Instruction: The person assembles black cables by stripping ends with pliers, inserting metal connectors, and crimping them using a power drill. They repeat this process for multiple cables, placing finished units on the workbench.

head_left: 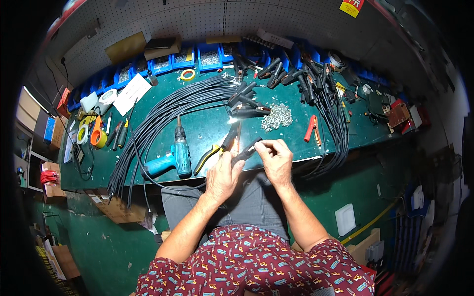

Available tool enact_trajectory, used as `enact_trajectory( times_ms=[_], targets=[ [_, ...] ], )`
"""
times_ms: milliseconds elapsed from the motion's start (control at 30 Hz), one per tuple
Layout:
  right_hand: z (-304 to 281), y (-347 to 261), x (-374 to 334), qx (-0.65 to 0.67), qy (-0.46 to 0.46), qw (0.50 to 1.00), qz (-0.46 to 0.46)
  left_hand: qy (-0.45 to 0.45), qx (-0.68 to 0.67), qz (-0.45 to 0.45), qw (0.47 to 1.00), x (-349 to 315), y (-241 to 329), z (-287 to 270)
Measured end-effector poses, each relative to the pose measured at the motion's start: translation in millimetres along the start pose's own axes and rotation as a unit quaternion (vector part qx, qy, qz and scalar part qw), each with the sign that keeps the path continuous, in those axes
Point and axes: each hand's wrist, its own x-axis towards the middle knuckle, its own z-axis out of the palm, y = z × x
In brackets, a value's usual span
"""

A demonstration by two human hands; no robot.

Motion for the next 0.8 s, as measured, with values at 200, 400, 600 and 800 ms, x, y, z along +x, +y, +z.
enact_trajectory(
  times_ms=[200,400,600,800],
  targets=[
    [3,19,-7,0.114,-0.053,0.976,0.176,-0.033,0.024,-0.012,0.999,-15,1,0],
    [0,2,-13,0.236,0.029,0.955,0.178,-0.071,0.034,-0.011,0.997,-28,-14,-25],
    [26,-5,-12,0.316,-0.044,0.931,0.176,-0.090,-0.216,-0.092,0.968,-14,-10,-11],
    [35,10,4,0.307,-0.105,0.924,0.204,-0.018,-0.236,-0.042,0.971,-12,-27,-5]
  ],
)
